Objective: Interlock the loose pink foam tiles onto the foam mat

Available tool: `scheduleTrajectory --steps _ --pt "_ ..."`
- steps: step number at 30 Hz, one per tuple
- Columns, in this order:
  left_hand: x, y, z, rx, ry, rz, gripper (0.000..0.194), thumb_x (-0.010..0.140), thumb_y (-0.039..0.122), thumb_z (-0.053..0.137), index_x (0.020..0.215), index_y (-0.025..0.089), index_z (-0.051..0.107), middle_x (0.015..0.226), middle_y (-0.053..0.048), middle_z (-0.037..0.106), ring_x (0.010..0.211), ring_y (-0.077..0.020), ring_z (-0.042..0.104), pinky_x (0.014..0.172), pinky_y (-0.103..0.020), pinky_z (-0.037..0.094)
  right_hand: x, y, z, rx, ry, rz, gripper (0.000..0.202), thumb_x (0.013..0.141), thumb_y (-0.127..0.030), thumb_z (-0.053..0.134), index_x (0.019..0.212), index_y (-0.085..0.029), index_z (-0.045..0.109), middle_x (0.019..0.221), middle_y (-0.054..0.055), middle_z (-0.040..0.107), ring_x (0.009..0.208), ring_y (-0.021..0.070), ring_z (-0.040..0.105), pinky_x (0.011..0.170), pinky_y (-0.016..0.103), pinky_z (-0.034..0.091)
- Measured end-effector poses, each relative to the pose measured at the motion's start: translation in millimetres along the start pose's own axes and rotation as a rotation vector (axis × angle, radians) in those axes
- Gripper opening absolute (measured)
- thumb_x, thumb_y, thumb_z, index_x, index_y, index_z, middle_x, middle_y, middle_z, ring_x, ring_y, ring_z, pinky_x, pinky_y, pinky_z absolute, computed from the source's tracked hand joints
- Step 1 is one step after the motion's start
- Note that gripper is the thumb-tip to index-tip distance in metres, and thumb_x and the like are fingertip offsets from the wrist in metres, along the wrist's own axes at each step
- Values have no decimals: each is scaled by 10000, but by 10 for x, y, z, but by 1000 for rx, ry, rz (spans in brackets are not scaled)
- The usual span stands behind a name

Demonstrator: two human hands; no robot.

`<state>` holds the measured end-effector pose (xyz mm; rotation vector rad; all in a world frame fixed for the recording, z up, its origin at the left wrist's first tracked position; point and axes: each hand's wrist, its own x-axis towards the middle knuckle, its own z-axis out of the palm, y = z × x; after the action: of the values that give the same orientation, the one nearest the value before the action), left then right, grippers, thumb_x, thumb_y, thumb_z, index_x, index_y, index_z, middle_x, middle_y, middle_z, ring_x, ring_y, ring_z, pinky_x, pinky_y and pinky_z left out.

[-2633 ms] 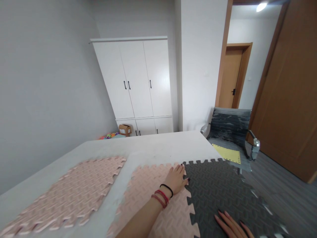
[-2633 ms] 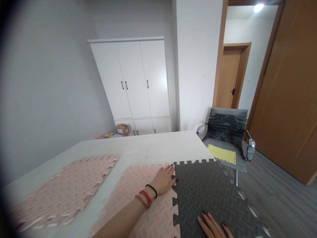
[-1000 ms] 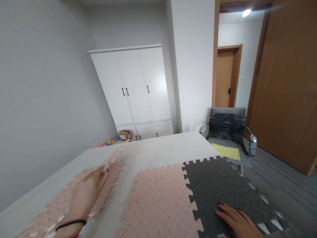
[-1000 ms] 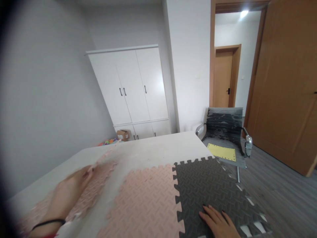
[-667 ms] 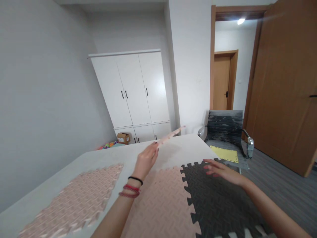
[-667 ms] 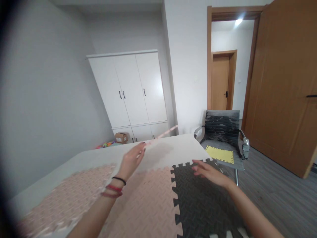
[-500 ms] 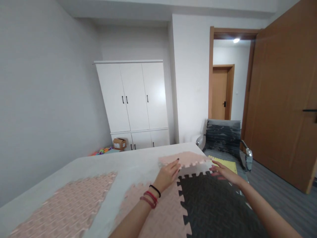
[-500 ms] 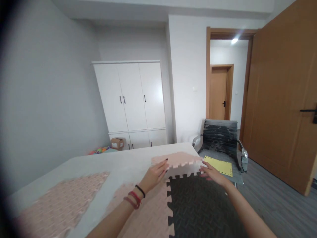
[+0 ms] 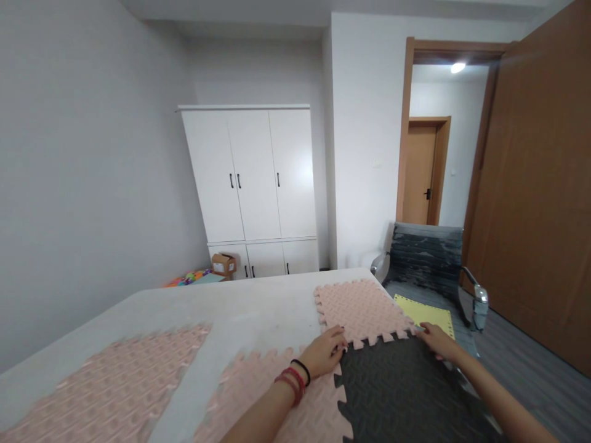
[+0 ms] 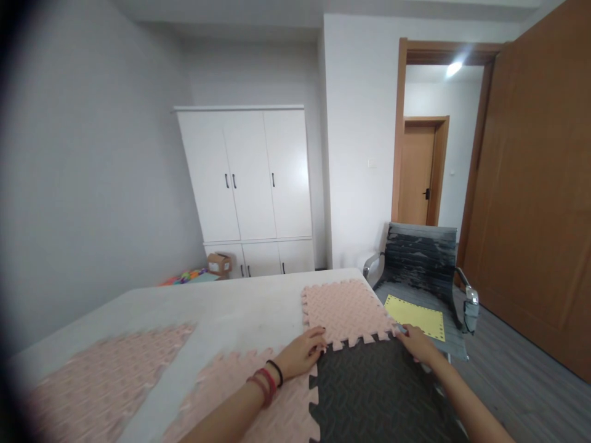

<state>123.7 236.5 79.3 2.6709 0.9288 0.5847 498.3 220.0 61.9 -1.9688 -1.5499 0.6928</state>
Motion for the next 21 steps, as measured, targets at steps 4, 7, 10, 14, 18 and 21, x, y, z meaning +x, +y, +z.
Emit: scheduleTrajectory --steps 4,7,10,14,18,21 --pt "150 -18 105 -46 -4 10 271 861 120 360 1000 202 577 1248 -58 558 1216 -135 463 1064 -293 336 243 140 110 -336 -26 -49 503 882 -440 336 1132 -86 591 1147 186 631 1093 289 576 932 392 419" --pt "223 -41 134 -56 -22 6 263 863 112 358 981 203 574 1155 -51 595 1130 -140 511 1001 -295 381 313 234 226 -527 -12 5 526 901 -476 285 1111 -104 591 1115 200 642 1054 329 597 895 439 425" --pt "242 -44 126 -44 -32 1 245 873 121 372 984 198 577 1119 -49 599 1088 -150 523 960 -315 402 304 272 304 -605 29 19 582 917 -500 221 1179 -96 548 1076 215 653 1013 348 617 853 457 435" --pt "233 -28 102 -12 -27 2 170 902 186 429 982 169 578 1087 -44 597 1072 -170 531 936 -378 424 273 264 329 -612 73 -7 624 931 -483 206 1412 -101 314 1092 217 652 1008 342 626 833 447 441" --pt "230 -13 93 38 -33 -14 195 917 296 464 1009 162 572 1038 -39 602 979 -165 566 864 -378 466 253 233 327 -640 96 -8 618 940 -473 200 1475 -164 190 1071 194 667 977 330 643 813 450 450" --pt "230 30 103 107 -41 -35 250 925 285 418 1108 166 540 1066 -57 605 1000 -180 565 904 -406 441 240 211 323 -657 77 -19 575 943 -467 209 1452 -209 279 1087 175 667 983 319 643 809 439 456"
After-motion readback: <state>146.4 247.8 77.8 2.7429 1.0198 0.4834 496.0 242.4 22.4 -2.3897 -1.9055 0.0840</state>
